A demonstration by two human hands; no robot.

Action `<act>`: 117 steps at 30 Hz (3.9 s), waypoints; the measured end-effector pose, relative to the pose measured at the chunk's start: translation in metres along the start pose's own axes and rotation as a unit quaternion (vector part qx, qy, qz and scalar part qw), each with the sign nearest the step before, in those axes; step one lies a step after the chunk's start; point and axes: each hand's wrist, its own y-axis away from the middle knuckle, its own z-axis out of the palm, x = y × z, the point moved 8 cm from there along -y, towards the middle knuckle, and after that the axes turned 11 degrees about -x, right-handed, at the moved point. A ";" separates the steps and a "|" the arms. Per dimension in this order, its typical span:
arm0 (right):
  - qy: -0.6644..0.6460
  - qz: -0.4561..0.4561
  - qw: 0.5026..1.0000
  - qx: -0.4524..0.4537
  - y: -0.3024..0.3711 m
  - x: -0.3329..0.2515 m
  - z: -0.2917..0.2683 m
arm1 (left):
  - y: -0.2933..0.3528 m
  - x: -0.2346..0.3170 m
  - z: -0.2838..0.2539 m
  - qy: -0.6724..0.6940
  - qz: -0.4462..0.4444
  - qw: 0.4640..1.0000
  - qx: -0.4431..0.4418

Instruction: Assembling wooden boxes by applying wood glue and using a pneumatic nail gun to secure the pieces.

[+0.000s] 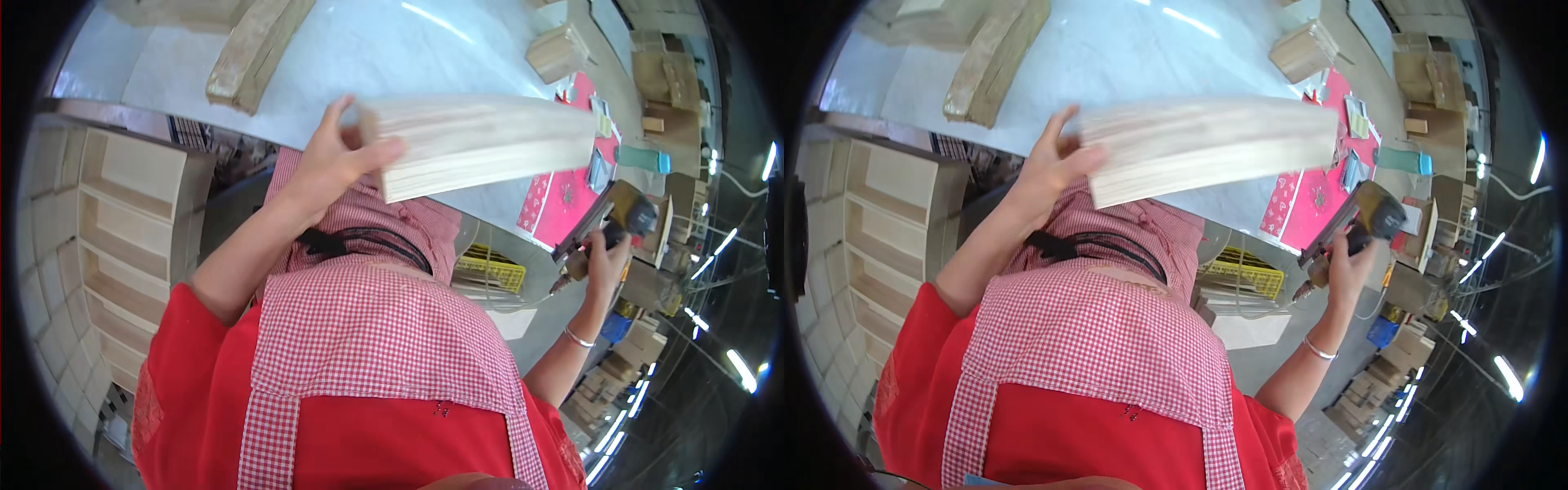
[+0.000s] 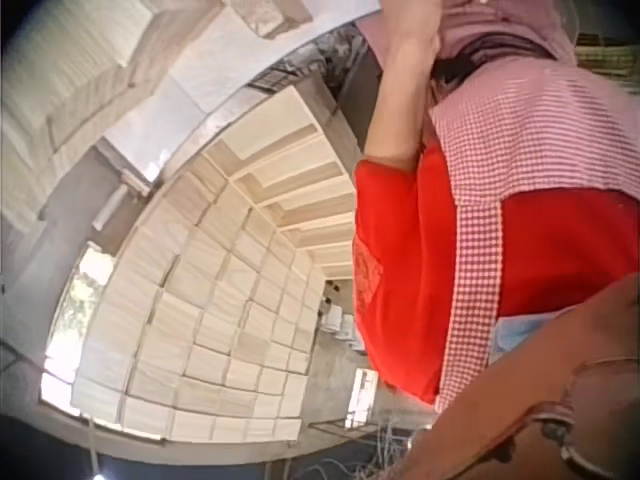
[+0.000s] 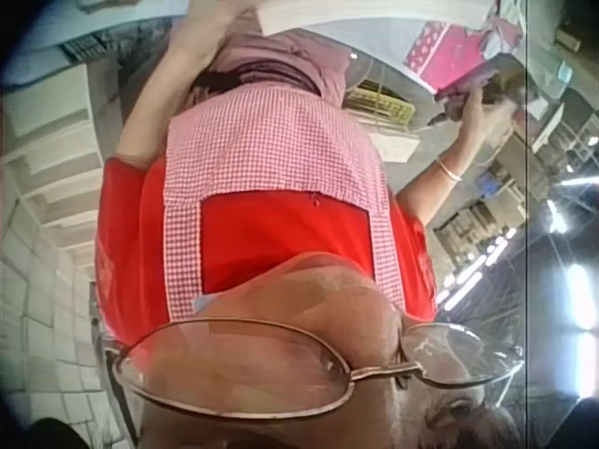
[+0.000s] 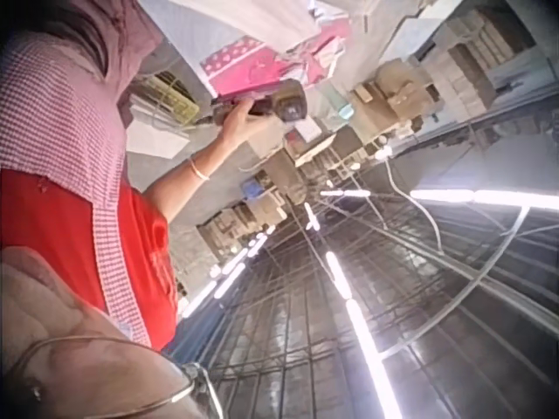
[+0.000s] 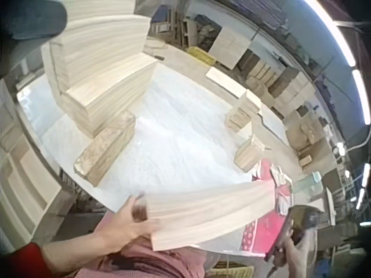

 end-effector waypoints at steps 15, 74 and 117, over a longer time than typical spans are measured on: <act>0.223 0.163 0.961 0.000 -0.035 0.123 0.068 | 0.056 -0.050 -0.029 0.015 -0.274 0.962 0.015; -0.064 -0.131 0.987 -0.064 0.005 -0.057 0.178 | 0.256 0.005 -0.250 -0.135 -0.004 0.645 0.752; -0.007 -0.092 0.970 0.225 -0.190 -0.066 0.167 | -0.045 0.051 -0.004 -0.591 0.081 0.794 0.118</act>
